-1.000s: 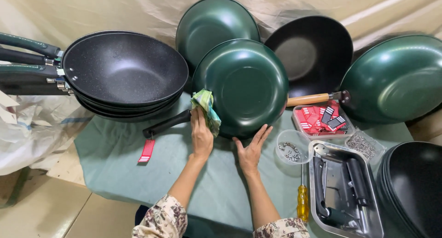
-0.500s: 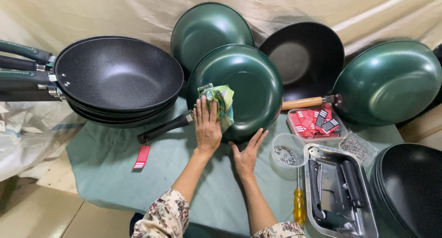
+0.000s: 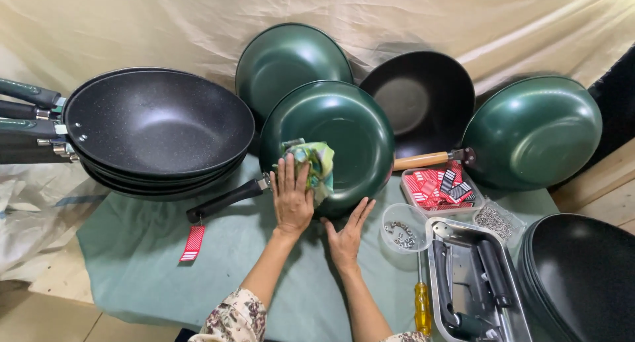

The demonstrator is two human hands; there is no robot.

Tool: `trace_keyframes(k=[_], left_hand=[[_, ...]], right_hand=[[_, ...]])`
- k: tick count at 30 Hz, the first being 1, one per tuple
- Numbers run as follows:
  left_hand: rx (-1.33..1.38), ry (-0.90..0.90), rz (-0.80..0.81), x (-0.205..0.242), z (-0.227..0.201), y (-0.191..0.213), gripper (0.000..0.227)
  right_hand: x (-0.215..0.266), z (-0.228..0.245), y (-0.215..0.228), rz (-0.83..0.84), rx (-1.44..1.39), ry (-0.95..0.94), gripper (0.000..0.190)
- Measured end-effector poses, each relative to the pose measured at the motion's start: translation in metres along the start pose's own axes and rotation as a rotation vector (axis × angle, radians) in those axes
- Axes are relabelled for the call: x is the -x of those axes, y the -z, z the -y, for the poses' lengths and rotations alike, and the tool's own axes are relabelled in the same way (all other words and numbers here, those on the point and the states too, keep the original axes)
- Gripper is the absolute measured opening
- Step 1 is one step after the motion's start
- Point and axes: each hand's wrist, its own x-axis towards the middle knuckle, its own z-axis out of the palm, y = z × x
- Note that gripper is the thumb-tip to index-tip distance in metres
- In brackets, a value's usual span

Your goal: The person wipes the exterior bottom of a green frying pan with a patterned cloth. They rotate the pan to clean different areas of the base and handle attachment while other pans and tools sit on the table.

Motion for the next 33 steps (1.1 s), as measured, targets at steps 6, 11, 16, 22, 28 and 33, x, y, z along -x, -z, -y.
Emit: trace_keyframes(k=[6, 11, 16, 22, 28, 33], left_hand=[[0.014, -0.064, 0.015, 0.009, -0.005, 0.004, 0.063], [0.008, -0.207, 0.019, 0.059, -0.014, -0.003, 0.053], [0.002, -0.244, -0.019, 0.062, -0.010, -0.001, 0.053], [0.367, -0.159, 0.067, 0.066, 0.002, 0.015, 0.066], [0.558, 0.249, -0.010, 0.067, 0.024, 0.031, 0.045], [1.258, 1.271, -0.187, 0.090, 0.069, -0.007, 0.030]], right_hand=[[0.000, -0.002, -0.003, -0.026, 0.008, 0.003, 0.123], [-0.001, 0.013, 0.006, -0.305, 0.281, 0.351, 0.098], [-0.001, 0.016, -0.001, -0.369, 0.328, 0.815, 0.057], [-0.002, 0.036, 0.000, -0.294, 0.425, 0.796, 0.053], [-0.008, 0.023, 0.002, -0.332, 0.531, 0.700, 0.046], [-0.014, -0.002, 0.006, -0.418, 0.574, 0.514, 0.053]])
